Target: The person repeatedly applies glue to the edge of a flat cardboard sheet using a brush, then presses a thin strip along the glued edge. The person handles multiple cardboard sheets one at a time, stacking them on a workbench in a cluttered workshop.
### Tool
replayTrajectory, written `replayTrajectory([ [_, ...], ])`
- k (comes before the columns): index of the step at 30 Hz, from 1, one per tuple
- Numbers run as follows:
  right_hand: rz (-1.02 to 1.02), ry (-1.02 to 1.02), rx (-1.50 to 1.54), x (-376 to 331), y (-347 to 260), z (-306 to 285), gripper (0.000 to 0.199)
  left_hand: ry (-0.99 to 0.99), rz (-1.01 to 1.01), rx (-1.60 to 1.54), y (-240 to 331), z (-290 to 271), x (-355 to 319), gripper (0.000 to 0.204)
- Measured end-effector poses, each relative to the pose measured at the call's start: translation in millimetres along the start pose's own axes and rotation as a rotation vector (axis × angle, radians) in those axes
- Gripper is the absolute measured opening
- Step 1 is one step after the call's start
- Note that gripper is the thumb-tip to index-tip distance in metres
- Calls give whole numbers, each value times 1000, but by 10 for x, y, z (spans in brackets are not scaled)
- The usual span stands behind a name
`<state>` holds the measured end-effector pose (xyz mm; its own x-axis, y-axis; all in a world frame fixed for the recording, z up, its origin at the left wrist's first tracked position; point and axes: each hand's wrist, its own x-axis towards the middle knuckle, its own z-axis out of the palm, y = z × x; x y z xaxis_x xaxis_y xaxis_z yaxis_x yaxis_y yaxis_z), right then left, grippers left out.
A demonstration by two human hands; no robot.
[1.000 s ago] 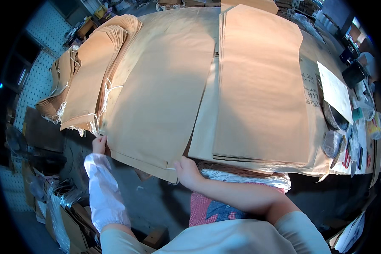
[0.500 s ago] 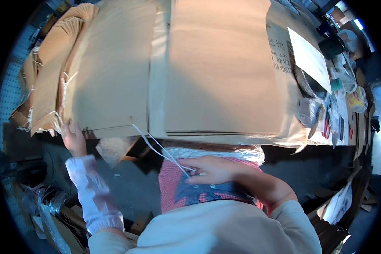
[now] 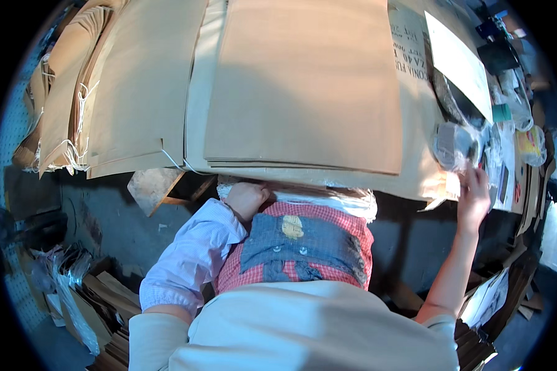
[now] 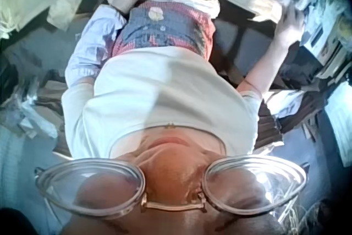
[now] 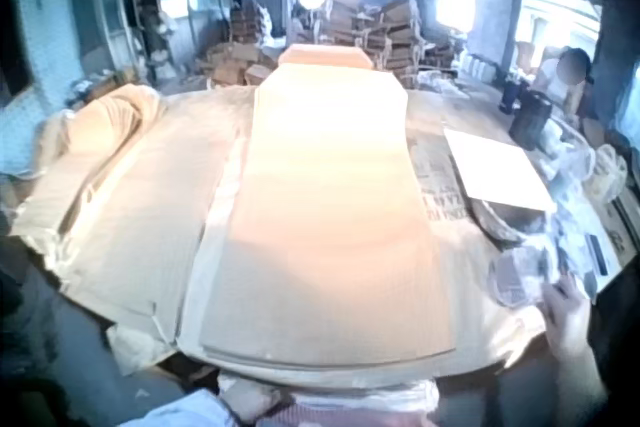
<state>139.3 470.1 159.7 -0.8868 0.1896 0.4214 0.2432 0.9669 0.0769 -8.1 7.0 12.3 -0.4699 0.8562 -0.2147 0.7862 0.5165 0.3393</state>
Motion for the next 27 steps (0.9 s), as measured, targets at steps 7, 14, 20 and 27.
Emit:
replayTrajectory([
  [7,842,573,1026,346,-815,-366,18,87,-58,-187,-32,305,51,15],
  [14,561,-10,1507,546,-2114,-225,18,399,7,-424,169,-145,-282,14],
  [20,25,-225,1163,879,-2793,-203,12,535,-221,-34,412,-905,-588,14],
  [27,-46,-354,1026,1068,-3063,-15,9,403,-199,263,264,-1110,-141,21],
])
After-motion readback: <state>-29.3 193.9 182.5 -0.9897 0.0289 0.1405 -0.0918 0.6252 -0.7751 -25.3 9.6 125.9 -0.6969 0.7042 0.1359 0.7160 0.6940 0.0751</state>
